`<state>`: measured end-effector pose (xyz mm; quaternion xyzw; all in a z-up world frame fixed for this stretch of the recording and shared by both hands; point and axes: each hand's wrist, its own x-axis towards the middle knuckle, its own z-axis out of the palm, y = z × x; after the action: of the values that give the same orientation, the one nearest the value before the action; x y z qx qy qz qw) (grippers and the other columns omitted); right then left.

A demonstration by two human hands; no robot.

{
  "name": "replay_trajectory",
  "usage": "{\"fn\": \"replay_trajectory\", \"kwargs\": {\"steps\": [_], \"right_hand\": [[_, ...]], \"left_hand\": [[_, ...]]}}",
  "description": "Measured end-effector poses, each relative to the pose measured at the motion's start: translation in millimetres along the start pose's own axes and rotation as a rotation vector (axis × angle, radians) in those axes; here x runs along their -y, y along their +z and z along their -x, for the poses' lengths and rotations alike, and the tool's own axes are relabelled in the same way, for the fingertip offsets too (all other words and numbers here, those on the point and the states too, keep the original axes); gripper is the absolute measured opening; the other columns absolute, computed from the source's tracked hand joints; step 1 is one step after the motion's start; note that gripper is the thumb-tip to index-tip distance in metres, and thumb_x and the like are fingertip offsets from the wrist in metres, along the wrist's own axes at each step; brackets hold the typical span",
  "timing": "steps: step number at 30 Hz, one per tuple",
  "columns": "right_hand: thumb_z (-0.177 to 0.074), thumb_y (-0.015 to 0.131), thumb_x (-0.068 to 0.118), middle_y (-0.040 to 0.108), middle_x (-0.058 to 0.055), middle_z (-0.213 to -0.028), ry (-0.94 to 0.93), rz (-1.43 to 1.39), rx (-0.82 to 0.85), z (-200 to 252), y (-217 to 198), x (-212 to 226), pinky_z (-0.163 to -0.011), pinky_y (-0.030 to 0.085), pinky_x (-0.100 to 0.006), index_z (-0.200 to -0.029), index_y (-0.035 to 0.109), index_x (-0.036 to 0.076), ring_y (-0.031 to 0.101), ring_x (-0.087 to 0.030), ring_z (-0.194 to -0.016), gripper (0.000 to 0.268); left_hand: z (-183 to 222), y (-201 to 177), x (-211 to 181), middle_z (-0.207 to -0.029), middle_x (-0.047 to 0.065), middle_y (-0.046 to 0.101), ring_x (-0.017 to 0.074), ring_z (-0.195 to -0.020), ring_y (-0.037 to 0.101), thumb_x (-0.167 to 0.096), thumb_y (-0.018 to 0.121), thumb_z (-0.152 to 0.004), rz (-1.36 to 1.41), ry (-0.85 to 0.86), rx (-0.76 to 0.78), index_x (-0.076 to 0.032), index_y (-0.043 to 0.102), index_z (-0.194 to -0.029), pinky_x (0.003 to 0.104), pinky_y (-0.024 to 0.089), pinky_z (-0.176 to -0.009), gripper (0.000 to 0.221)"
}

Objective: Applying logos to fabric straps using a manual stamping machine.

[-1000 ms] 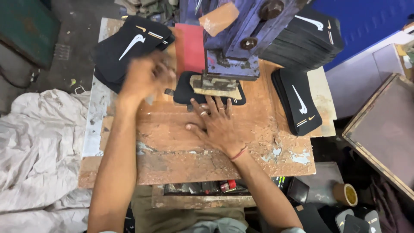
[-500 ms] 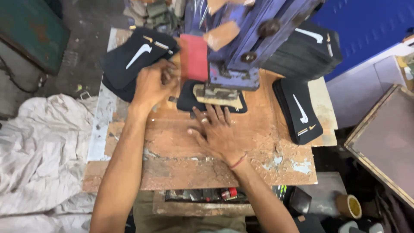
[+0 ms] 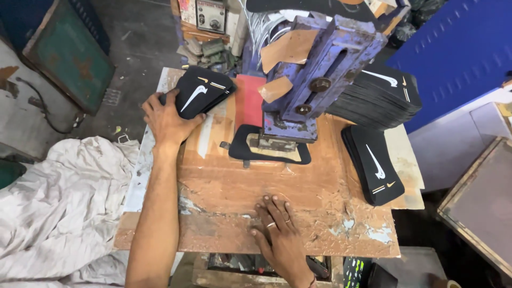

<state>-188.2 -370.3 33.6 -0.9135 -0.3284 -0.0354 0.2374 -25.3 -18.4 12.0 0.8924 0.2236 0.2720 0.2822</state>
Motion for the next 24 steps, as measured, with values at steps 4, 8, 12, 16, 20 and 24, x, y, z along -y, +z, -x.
{"fn": "replay_trajectory", "kwargs": {"steps": [4,8,12,16,20,24], "right_hand": [[-0.096,0.064,0.030,0.049,-0.016,-0.153,-0.007,0.009,-0.024,-2,3,-3,-0.121,0.023,-0.051,-0.141,0.057,0.004,0.036,-0.036,-0.148,0.052],[-0.097,0.064,0.029,0.051,-0.017,-0.151,-0.004,0.005,-0.029,3,3,-1,-0.121,0.024,-0.051,-0.139,0.058,0.004,0.036,-0.037,-0.148,0.049],[-0.095,0.065,0.026,0.054,-0.019,-0.148,-0.029,-0.001,-0.056,-2,0,-2,-0.120,0.026,-0.052,-0.137,0.060,0.002,0.041,-0.038,-0.145,0.048],[-0.094,0.065,0.022,0.058,-0.019,-0.143,-0.006,-0.017,-0.153,0,-7,-70,-0.116,0.035,-0.051,-0.135,0.059,0.001,0.050,-0.038,-0.138,0.047],[-0.095,0.069,0.039,0.058,-0.024,-0.143,0.545,0.225,-0.410,-21,-76,-147,-0.106,0.042,-0.053,-0.140,0.052,-0.006,0.053,-0.043,-0.127,0.065],[-0.091,0.069,0.046,0.056,-0.029,-0.141,0.434,0.610,-0.307,-39,-95,-209,-0.105,0.040,-0.059,-0.136,0.061,-0.003,0.051,-0.047,-0.132,0.067]], "left_hand": [[-1,-1,0,-0.136,0.019,0.045,0.0439,-0.132,0.034,-0.048,0.096,-0.055,0.008,0.000,-0.007,-0.017,0.062,-0.137,0.062,0.036,-0.103,0.095],[7,4,3,-0.137,0.020,0.045,0.0440,-0.132,0.034,-0.047,0.097,-0.056,0.003,-0.009,0.009,-0.017,0.062,-0.138,0.063,0.034,-0.103,0.094],[7,6,-5,-0.138,0.020,0.044,0.0438,-0.132,0.033,-0.045,0.098,-0.052,-0.039,-0.061,-0.028,-0.021,0.062,-0.137,0.071,0.025,-0.105,0.095],[1,8,-7,-0.138,0.019,0.043,0.0460,-0.132,0.032,-0.045,0.098,-0.054,-0.031,-0.126,-0.004,-0.021,0.060,-0.138,0.076,0.023,-0.104,0.095],[8,8,-4,-0.139,0.019,0.043,0.0450,-0.132,0.035,-0.044,0.098,-0.054,-0.041,-0.142,0.022,-0.021,0.059,-0.138,0.073,0.027,-0.107,0.096],[4,3,-10,-0.139,0.019,0.042,0.0454,-0.131,0.035,-0.043,0.099,-0.052,-0.051,-0.173,0.030,-0.023,0.058,-0.139,0.073,0.027,-0.107,0.098]]}}
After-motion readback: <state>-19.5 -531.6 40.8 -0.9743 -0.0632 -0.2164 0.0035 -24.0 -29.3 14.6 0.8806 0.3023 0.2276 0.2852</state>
